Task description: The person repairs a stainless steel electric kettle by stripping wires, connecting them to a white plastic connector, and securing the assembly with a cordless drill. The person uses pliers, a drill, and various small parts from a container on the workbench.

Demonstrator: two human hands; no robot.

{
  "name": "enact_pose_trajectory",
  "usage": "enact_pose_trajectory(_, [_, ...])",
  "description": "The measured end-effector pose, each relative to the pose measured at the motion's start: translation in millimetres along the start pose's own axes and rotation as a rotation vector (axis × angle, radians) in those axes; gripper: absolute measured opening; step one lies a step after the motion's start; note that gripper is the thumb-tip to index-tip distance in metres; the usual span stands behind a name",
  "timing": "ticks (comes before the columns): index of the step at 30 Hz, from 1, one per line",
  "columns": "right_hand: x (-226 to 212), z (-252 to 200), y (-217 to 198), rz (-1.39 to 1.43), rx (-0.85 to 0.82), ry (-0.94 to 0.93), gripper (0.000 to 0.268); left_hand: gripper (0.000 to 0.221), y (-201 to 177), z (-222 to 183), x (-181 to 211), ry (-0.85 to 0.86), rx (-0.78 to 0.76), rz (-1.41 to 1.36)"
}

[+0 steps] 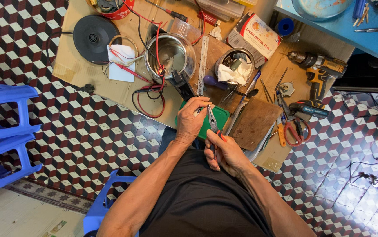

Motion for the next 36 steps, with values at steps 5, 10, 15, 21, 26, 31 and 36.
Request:
enact_pose_trajectory(5, [-4.1, -1.9, 5.0, -0.012, -0.015, -0.012, 0.04, 0.012, -0.4, 0.8, 0.1, 0.004, 0.002, 0.0])
enact_pose_trajectory(10, [-8.9, -7.4, -25.8, -0.221, 0.039, 0.061, 0.042, 0.013, -1.9, -1.1, 4.4, 0.004, 0.01, 0.046])
enact_pose_trajectory(15, [-16.3, -14.2, -115.9, -0.959, 0.523, -0.054, 0.053, 0.014, -6.6, -5.4, 9.9, -0.009, 0.023, 0.047])
enact_pose_trajectory(21, [-8.1, -9.3, -163.4, -1.445, 1.052, -0.401, 0.041, 0.017, -8.0, -5.9, 11.5, -0.033, -0.003, 0.111])
enact_pose_trajectory(26, [-8.6, -11.0, -135.3, -1.376, 1.211, -0.556, 0.051, 0.02, -13.8, -10.0, 13.3, -0.105, -0.005, 0.108])
enact_pose_trajectory(31, [-28.4, -31.2, -86.9, -1.348, 1.192, -0.761, 0.052, 0.018, -17.1, -11.8, 16.5, -0.019, 0.001, 0.09])
enact_pose_trajectory(36, [-37.4, 14.9, -23.4, -0.756, 0.407, -0.782, 0.037, 0.019, -22.3, -10.9, 12.0, -0.016, -0.015, 0.144])
Point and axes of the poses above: each hand's wrist, its own z-axis towards the middle knuckle, its own y-axis out of the palm, x = y × z, the point moved 3 cm from there along z, towards the middle knuckle, and after that the axes turned 1 degree about y, right-handed, at the moved point
